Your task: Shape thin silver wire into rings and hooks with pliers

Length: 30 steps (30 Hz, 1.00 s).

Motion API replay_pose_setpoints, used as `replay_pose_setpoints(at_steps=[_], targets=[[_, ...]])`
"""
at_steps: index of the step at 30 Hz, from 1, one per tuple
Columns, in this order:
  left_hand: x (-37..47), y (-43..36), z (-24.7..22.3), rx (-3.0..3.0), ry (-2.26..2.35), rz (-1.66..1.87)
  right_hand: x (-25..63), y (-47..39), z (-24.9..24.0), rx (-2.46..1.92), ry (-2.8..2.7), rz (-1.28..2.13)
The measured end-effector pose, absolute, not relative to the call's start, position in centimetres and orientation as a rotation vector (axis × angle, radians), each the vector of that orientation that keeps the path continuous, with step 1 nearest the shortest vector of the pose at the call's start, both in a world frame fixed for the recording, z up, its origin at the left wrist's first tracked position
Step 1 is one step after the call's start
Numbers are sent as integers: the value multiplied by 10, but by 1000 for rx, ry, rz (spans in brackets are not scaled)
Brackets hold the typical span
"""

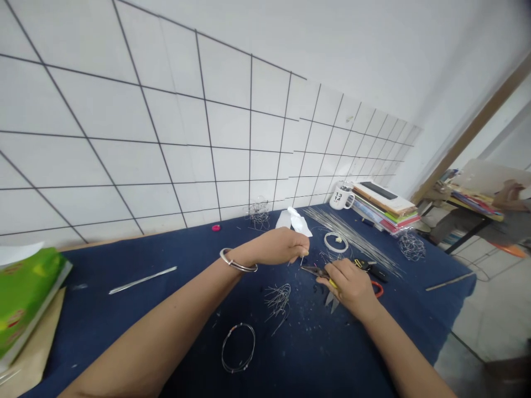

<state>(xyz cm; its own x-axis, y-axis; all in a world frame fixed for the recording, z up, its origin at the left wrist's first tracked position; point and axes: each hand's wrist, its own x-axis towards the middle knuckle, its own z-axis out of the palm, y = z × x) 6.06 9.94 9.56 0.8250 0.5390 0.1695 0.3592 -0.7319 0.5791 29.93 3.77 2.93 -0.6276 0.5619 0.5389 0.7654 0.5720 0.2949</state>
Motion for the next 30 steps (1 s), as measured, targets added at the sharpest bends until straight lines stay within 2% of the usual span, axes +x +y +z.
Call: replay_pose_setpoints(at_steps=[7, 16, 24, 30], targets=[[64, 97, 91, 2721, 709, 468, 304, 37, 32, -1042, -2475, -576], [70, 94, 87, 2759, 719, 438, 309, 37, 35, -1065, -2529, -429], [70, 98, 86, 2701, 656, 445, 306, 36, 37, -1099, -2520, -457], [62, 111, 86, 2313, 785, 564, 302, 37, 34, -1206, -2288, -615]])
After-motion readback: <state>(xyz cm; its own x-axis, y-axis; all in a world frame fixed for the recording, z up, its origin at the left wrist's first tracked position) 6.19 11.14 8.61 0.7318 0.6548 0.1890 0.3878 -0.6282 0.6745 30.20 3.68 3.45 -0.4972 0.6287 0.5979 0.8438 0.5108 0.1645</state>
